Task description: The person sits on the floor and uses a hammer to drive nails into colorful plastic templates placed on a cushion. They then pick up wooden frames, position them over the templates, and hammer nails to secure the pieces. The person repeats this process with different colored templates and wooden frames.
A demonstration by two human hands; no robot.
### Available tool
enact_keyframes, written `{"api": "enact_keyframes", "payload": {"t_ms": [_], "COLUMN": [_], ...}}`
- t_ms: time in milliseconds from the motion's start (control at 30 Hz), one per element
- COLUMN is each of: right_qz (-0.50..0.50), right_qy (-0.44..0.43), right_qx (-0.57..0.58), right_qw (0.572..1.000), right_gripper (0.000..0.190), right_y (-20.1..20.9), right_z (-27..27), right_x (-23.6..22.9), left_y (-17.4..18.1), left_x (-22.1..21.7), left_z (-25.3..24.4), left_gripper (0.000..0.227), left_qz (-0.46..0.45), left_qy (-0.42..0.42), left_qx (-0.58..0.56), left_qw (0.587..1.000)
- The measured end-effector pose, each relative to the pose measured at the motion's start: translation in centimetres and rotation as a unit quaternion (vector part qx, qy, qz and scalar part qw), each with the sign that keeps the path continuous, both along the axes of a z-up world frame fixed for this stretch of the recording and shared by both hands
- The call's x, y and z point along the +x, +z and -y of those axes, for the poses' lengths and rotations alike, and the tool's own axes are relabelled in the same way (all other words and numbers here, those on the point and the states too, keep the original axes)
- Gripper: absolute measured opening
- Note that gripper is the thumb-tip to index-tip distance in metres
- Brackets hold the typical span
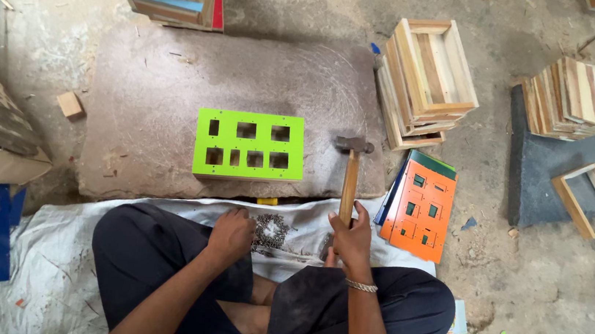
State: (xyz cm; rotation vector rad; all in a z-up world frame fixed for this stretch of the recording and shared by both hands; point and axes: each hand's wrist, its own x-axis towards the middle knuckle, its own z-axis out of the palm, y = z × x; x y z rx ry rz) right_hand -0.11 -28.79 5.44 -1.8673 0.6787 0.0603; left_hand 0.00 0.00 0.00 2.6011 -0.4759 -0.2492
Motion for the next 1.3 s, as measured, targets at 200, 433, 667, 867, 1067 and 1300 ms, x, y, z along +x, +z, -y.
{"api": "enact_keyframes", "payload": {"t_ms": [200, 433, 667, 867, 1067, 1300], "right_qz": [-0.003, -0.008, -0.011, -0.005, -0.023, -0.050], "right_qy": [-0.043, -0.061, -0.071, -0.058, -0.053, -0.069], "right_qx": [0.185, 0.228, 0.276, 0.294, 0.290, 0.304], "right_qw": [0.982, 0.972, 0.959, 0.954, 0.955, 0.949], "right_gripper": [0.065, 0.064, 0.066, 0.066, 0.065, 0.063], "right_y": [3.0, 3.0, 3.1, 3.9, 5.0, 5.2], "right_z": [-2.3, -2.3, -2.8, -3.4, -3.5, -3.6], "right_x": [0.8, 0.8, 1.7, 2.4, 2.7, 3.1], "left_y": [1.5, 1.2, 4.8, 8.9, 9.7, 7.6], "left_x": [-0.4, -0.5, 3.2, 9.4, 15.7, 21.0], "left_z": [0.2, 0.9, 1.5, 2.1, 2.5, 3.2], "left_gripper": [0.010, 0.008, 0.017, 0.025, 0.018, 0.017], "left_qz": [0.066, -0.113, -0.247, -0.207, 0.027, 0.133], "left_qy": [0.021, 0.108, 0.275, 0.289, 0.164, 0.083], "left_qx": [-0.107, -0.305, -0.570, -0.572, -0.304, -0.315], "left_qw": [0.992, 0.939, 0.733, 0.740, 0.938, 0.936]}}
